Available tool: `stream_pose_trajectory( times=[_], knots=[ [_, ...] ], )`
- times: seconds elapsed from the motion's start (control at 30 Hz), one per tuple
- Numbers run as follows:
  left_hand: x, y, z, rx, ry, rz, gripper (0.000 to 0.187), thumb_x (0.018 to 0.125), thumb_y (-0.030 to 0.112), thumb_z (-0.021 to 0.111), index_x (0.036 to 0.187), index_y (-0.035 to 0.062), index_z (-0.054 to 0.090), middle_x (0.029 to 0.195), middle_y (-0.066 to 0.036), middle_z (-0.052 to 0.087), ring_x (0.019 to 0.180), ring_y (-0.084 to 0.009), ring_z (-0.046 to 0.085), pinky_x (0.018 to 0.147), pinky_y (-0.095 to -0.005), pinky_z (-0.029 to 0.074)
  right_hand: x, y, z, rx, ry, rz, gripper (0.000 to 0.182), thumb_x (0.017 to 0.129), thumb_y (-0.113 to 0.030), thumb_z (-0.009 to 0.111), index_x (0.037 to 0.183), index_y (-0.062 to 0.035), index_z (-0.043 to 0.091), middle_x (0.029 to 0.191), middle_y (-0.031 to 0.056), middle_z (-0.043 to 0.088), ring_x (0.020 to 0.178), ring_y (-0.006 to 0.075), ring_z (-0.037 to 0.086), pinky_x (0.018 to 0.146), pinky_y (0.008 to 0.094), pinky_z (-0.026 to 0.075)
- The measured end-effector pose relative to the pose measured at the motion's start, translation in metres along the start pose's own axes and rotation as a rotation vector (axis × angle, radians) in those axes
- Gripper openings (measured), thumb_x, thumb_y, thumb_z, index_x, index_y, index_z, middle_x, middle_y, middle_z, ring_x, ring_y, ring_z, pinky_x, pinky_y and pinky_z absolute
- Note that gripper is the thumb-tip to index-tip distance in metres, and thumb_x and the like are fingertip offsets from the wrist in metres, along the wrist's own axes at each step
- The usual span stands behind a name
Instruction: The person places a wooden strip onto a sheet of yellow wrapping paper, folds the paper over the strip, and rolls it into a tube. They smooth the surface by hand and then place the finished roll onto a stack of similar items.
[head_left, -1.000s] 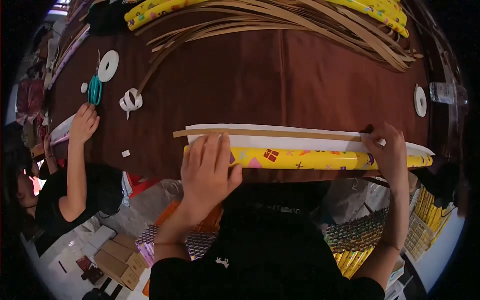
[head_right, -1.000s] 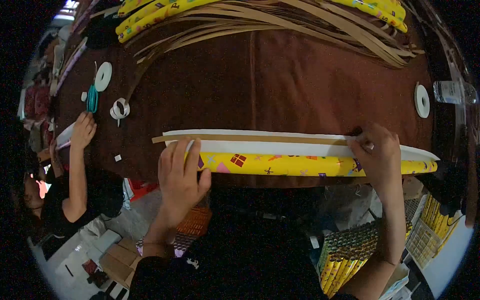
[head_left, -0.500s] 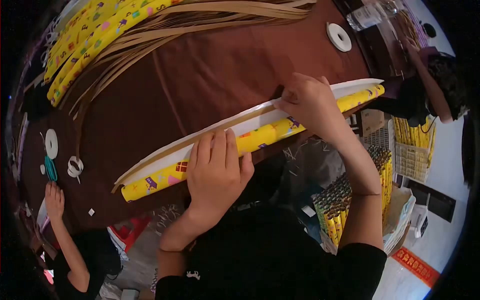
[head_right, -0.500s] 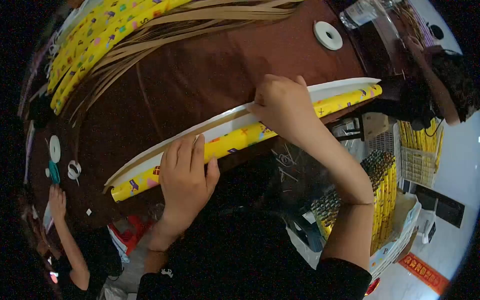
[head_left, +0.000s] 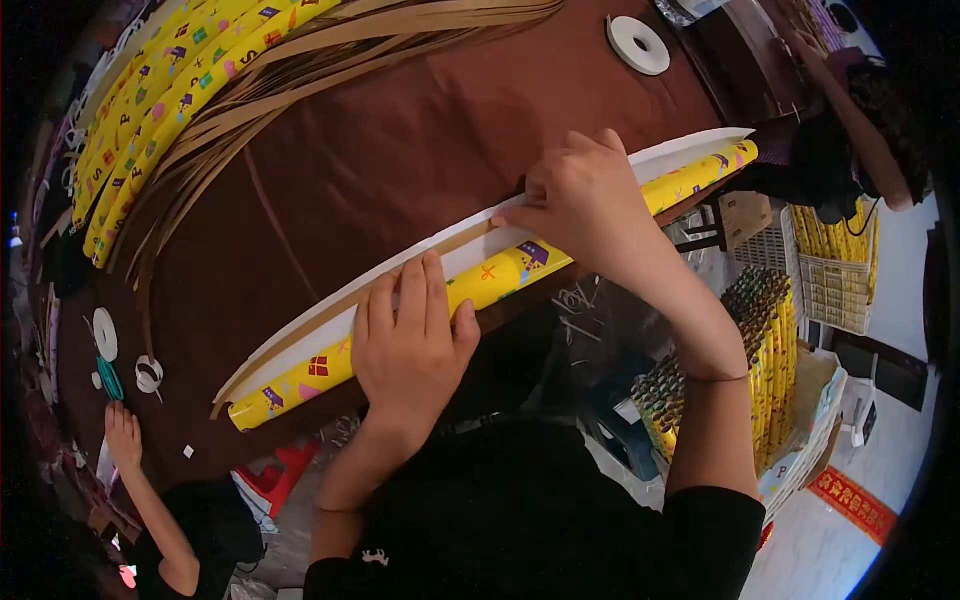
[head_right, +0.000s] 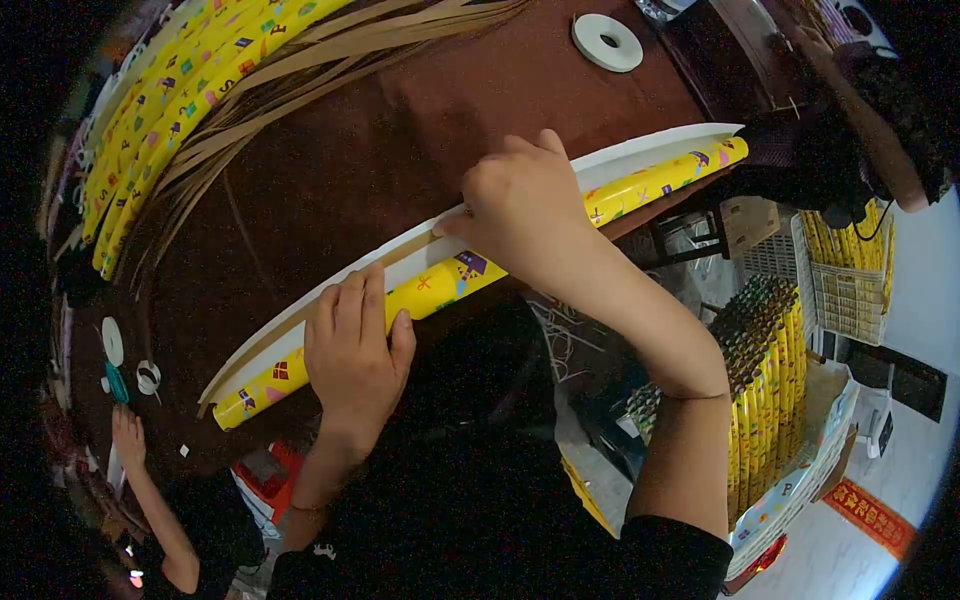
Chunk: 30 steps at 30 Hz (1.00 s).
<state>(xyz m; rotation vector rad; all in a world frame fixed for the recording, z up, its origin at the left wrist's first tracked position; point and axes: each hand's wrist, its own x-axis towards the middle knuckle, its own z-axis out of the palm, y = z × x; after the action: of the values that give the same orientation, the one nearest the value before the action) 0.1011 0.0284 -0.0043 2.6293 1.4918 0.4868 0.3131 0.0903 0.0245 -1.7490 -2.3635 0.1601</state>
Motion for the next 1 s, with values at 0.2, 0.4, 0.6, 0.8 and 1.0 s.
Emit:
stream_pose_trajectory(
  times=[0.2, 0.4, 0.6, 0.8, 1.0],
  knots=[
    [0.001, 0.0, 0.001, 0.052, 0.01, -0.015, 0.045, 0.082, 0.025, 0.06, 0.12, -0.0006, 0.059, 0.112, -0.013, 0.058, 0.089, -0.0282, 0.052, 0.077, -0.0407, 0.043, -0.001, 0.051, -0.06, 0.64, -0.548, 0.245, 0.028, 0.08, -0.025, 0.077, 0.072, -0.0001, 0.068, 0.05, 0.002, 0.054, 0.044, 0.0075, 0.045, 0.044, 0.0255, 0.032],
    [0.003, -0.002, -0.004, 0.087, -0.048, -0.008, 0.049, 0.081, 0.028, 0.06, 0.121, -0.0009, 0.059, 0.112, -0.011, 0.058, 0.079, -0.0268, 0.05, 0.071, -0.0392, 0.041, -0.04, 0.145, -0.108, 0.957, -0.691, 0.474, 0.024, 0.084, -0.022, 0.074, 0.087, 0.0016, 0.071, 0.064, -0.0016, 0.062, 0.047, 0.0028, 0.045, 0.043, 0.0204, 0.033],
    [-0.005, -0.005, -0.008, 0.071, -0.111, 0.031, 0.047, 0.089, 0.024, 0.05, 0.128, -0.002, 0.052, 0.124, -0.015, 0.052, 0.089, -0.0323, 0.049, 0.083, -0.0437, 0.04, -0.077, 0.238, -0.126, 0.746, -0.412, 0.522, 0.02, 0.083, -0.021, 0.075, 0.086, -0.0014, 0.072, 0.075, -0.0014, 0.066, 0.068, 0.0053, 0.055, 0.065, 0.0217, 0.044],
    [-0.021, -0.02, -0.012, 0.153, -0.191, -0.013, 0.043, 0.098, 0.023, 0.038, 0.129, -0.0035, 0.051, 0.123, -0.019, 0.052, 0.091, -0.0343, 0.048, 0.085, -0.0451, 0.039, -0.082, 0.268, -0.098, 0.765, -0.211, 0.471, 0.022, 0.079, -0.027, 0.078, 0.086, -0.0063, 0.074, 0.083, 0.0001, 0.069, 0.076, 0.0103, 0.06, 0.074, 0.0274, 0.048],
    [-0.027, -0.025, -0.018, 0.162, -0.223, -0.018, 0.044, 0.1, 0.023, 0.035, 0.131, -0.0043, 0.05, 0.123, -0.022, 0.051, 0.089, -0.0352, 0.047, 0.083, -0.0449, 0.039, -0.081, 0.273, -0.068, 0.792, 0.0, 0.462, 0.019, 0.08, -0.021, 0.078, 0.087, -0.0046, 0.074, 0.082, 0.0007, 0.069, 0.076, 0.0093, 0.062, 0.069, 0.0254, 0.05]
  ],
)
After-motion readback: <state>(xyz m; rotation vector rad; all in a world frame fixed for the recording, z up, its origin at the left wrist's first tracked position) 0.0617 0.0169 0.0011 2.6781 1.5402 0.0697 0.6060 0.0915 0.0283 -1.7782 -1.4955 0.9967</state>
